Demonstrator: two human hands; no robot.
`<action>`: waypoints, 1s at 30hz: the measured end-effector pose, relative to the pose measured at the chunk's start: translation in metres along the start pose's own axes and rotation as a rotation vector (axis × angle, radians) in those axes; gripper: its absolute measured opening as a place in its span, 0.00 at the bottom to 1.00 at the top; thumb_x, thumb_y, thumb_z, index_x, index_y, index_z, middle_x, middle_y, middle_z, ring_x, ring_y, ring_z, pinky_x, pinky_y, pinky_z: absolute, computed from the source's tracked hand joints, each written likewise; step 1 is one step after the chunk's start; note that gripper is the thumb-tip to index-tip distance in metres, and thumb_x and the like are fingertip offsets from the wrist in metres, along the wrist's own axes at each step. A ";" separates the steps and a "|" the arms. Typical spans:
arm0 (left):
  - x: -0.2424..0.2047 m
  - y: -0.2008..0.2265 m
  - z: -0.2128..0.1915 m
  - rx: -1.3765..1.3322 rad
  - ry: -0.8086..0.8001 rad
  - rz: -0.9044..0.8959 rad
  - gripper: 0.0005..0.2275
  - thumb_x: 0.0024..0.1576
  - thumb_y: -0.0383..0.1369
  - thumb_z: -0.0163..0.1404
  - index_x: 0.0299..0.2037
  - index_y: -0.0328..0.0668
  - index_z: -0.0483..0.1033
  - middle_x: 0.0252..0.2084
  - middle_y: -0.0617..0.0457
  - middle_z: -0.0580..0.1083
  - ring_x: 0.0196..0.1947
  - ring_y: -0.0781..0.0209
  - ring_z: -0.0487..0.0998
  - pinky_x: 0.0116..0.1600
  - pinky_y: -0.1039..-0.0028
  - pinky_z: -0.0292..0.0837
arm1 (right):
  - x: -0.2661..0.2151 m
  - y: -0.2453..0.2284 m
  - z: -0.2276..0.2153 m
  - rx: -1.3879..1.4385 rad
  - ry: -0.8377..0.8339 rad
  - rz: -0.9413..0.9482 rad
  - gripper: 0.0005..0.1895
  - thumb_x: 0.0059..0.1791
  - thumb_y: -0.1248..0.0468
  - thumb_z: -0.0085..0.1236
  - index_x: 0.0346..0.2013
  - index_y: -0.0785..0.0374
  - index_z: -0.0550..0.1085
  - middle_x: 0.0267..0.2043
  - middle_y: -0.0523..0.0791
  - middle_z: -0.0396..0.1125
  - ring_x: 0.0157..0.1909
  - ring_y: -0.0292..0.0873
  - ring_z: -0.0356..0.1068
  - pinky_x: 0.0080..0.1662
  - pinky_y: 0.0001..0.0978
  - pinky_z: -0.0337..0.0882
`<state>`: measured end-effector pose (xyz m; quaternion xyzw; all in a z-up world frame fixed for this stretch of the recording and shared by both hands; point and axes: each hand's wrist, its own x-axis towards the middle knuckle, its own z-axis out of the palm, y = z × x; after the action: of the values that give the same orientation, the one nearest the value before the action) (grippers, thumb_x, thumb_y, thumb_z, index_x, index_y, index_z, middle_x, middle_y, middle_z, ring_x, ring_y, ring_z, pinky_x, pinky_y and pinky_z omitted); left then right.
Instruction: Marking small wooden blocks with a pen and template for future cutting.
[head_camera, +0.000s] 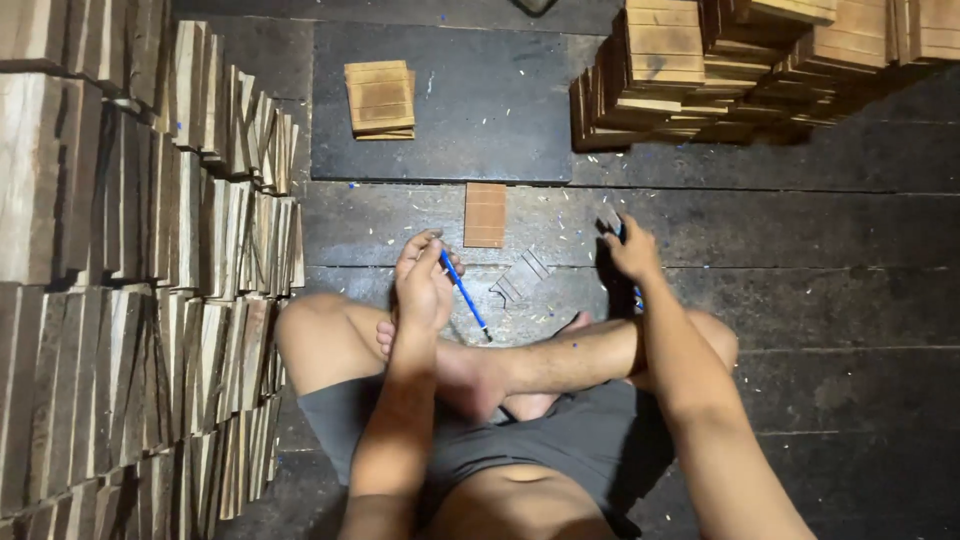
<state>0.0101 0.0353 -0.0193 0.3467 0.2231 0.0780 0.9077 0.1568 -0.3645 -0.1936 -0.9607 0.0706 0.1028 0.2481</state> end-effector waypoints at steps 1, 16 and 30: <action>0.004 -0.007 -0.005 -0.002 -0.003 -0.009 0.05 0.63 0.28 0.50 0.47 0.43 0.74 0.31 0.54 0.71 0.31 0.62 0.76 0.36 0.74 0.75 | -0.019 -0.029 -0.017 -0.004 0.002 0.009 0.28 0.51 0.50 0.61 0.65 0.52 0.70 0.56 0.57 0.72 0.60 0.64 0.70 0.57 0.63 0.70; 0.053 -0.118 0.020 0.711 -0.270 -0.141 0.17 0.53 0.28 0.62 0.52 0.31 0.77 0.39 0.41 0.80 0.35 0.58 0.83 0.38 0.70 0.84 | -0.148 -0.125 -0.006 0.752 -0.379 -0.324 0.13 0.54 0.72 0.51 0.53 0.62 0.73 0.28 0.47 0.70 0.24 0.42 0.75 0.35 0.36 0.75; 0.030 -0.153 0.014 1.945 -0.540 0.031 0.33 0.50 0.40 0.60 0.64 0.44 0.58 0.57 0.34 0.63 0.58 0.22 0.68 0.58 0.40 0.69 | -0.113 -0.109 -0.004 0.380 0.038 -0.053 0.10 0.46 0.56 0.68 0.40 0.49 0.79 0.29 0.45 0.72 0.34 0.47 0.72 0.39 0.38 0.68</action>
<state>0.0412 -0.0789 -0.1220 0.9454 -0.0274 -0.2071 0.2502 0.0682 -0.2624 -0.1140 -0.8997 0.0680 0.0630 0.4265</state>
